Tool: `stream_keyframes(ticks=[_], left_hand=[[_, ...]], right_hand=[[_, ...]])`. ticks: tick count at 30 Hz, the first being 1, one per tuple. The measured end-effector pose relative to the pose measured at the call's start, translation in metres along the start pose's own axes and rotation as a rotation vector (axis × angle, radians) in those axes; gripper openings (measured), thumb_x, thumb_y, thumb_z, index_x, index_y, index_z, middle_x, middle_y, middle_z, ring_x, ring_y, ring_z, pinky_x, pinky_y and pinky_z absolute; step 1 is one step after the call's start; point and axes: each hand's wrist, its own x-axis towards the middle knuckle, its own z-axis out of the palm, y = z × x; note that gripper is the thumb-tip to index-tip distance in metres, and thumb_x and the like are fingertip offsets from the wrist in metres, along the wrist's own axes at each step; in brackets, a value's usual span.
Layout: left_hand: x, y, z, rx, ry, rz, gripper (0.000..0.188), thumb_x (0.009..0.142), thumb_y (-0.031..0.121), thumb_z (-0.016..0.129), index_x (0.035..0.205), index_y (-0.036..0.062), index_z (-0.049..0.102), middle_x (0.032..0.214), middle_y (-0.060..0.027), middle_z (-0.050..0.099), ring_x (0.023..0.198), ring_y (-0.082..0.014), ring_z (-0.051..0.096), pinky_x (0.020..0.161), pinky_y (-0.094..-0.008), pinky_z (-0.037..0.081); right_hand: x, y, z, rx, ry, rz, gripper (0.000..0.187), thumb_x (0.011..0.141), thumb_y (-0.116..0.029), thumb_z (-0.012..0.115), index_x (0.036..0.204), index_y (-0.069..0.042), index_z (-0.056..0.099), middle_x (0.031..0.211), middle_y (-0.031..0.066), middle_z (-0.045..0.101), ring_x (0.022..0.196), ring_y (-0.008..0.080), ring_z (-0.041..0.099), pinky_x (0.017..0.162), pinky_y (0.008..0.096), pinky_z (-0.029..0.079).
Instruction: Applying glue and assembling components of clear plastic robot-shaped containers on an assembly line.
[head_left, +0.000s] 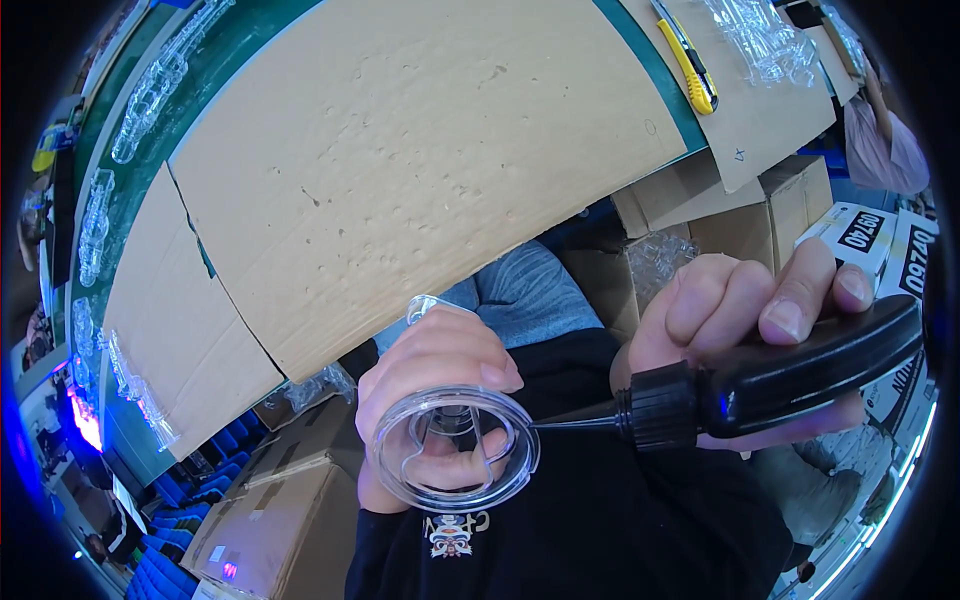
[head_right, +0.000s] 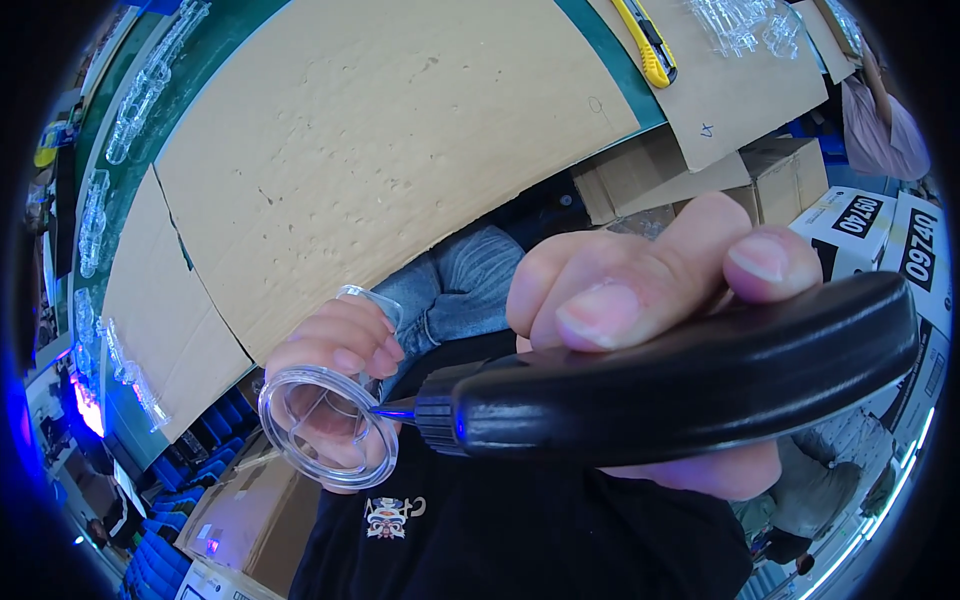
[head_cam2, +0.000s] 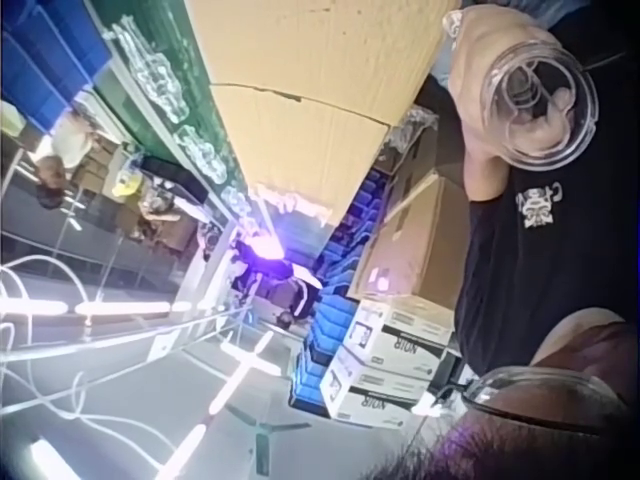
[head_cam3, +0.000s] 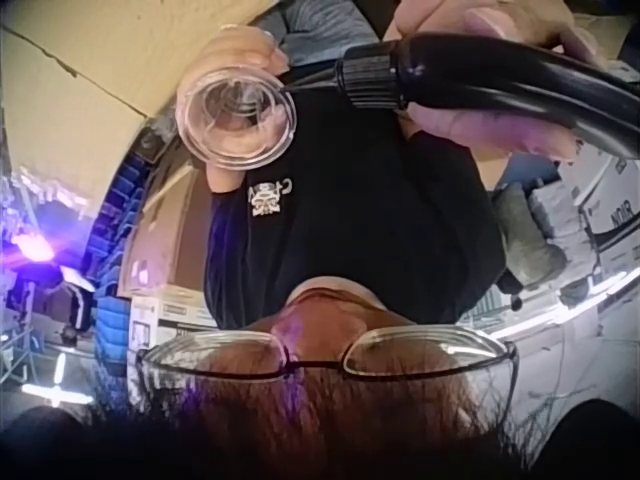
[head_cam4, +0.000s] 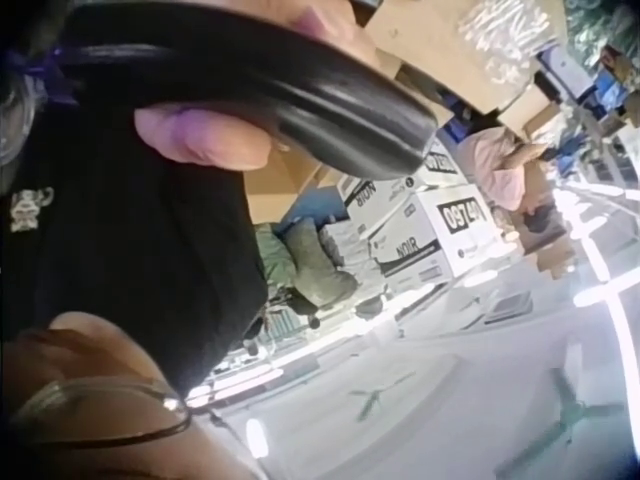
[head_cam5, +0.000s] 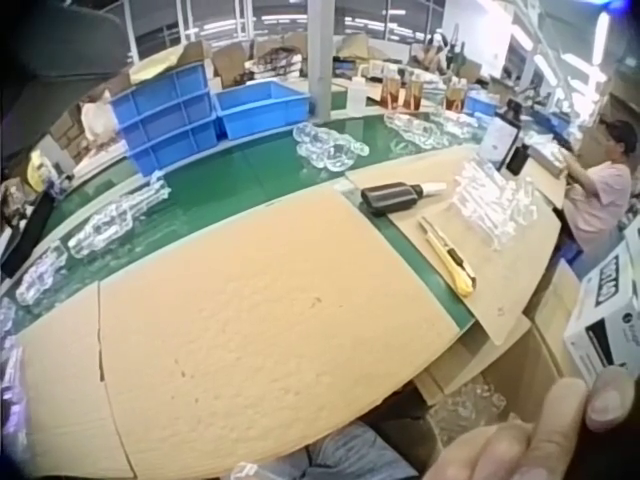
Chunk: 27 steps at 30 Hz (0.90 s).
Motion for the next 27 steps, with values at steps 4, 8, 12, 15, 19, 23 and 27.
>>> stream_keyframes(ticks=[4,8,12,15,19,23,27], left_hand=[[0.0007,0.0006,0.0004,0.012,0.021,0.023,0.036,0.059,0.011,0.072,0.094,0.0033,0.063,0.081,-0.0096,0.066,0.072,-0.0223,0.058,0.070,-0.0359,0.047],[0.0014,0.0045,0.0006,0.042,0.034,0.014,0.039,0.058,0.010,0.071,0.095,0.0031,0.063,0.081,-0.0098,0.065,0.071,-0.0222,0.058,0.069,-0.0354,0.047],[0.0008,0.0019,0.0062,0.050,0.082,0.000,0.040,0.056,0.008,0.070,0.095,0.0030,0.062,0.081,-0.0097,0.065,0.071,-0.0222,0.058,0.069,-0.0348,0.047],[0.0004,0.0023,0.0071,0.060,0.101,-0.011,0.041,0.055,0.007,0.069,0.095,0.0029,0.062,0.081,-0.0097,0.065,0.072,-0.0223,0.058,0.069,-0.0345,0.047],[-0.0001,0.0049,0.0064,0.083,0.110,-0.032,0.044,0.052,0.006,0.068,0.095,0.0029,0.062,0.081,-0.0097,0.064,0.072,-0.0226,0.058,0.068,-0.0341,0.047],[-0.0012,0.0058,0.0036,0.089,0.112,-0.055,0.049,0.049,0.003,0.067,0.097,0.0027,0.060,0.083,-0.0104,0.064,0.073,-0.0226,0.058,0.068,-0.0335,0.047],[-0.0002,0.0053,0.0032,0.082,0.091,-0.055,0.052,0.049,0.002,0.067,0.100,0.0027,0.058,0.085,-0.0111,0.063,0.074,-0.0226,0.058,0.069,-0.0332,0.047]], right_hand=[[0.0007,0.0000,0.0006,0.010,-0.005,0.006,0.054,0.093,-0.039,0.057,0.130,-0.005,0.036,0.102,0.0083,0.052,0.047,0.0104,0.036,0.040,0.0256,0.026],[0.0021,0.0002,0.0012,0.025,-0.011,0.010,0.054,0.093,-0.039,0.057,0.130,-0.004,0.037,0.102,0.0082,0.052,0.046,0.0102,0.036,0.040,0.0257,0.025],[0.0009,0.0016,-0.0005,-0.033,0.009,-0.020,0.054,0.093,-0.040,0.056,0.129,-0.004,0.037,0.102,0.0082,0.052,0.045,0.0099,0.035,0.039,0.0254,0.025],[0.0007,0.0035,-0.0003,-0.050,0.022,-0.035,0.054,0.093,-0.041,0.056,0.129,-0.004,0.037,0.101,0.0081,0.052,0.045,0.0096,0.035,0.039,0.0251,0.024],[0.0016,0.0057,0.0007,-0.045,0.041,-0.050,0.054,0.093,-0.042,0.055,0.128,-0.004,0.038,0.100,0.0079,0.053,0.044,0.0092,0.034,0.039,0.0247,0.024],[0.0020,0.0072,0.0016,-0.058,0.026,-0.048,0.054,0.093,-0.043,0.055,0.127,-0.004,0.039,0.098,0.0072,0.054,0.042,0.0089,0.034,0.039,0.0244,0.023],[0.0024,0.0086,0.0068,-0.077,0.098,-0.066,0.054,0.093,-0.044,0.055,0.126,-0.004,0.040,0.097,0.0070,0.054,0.042,0.0089,0.034,0.038,0.0245,0.023]])
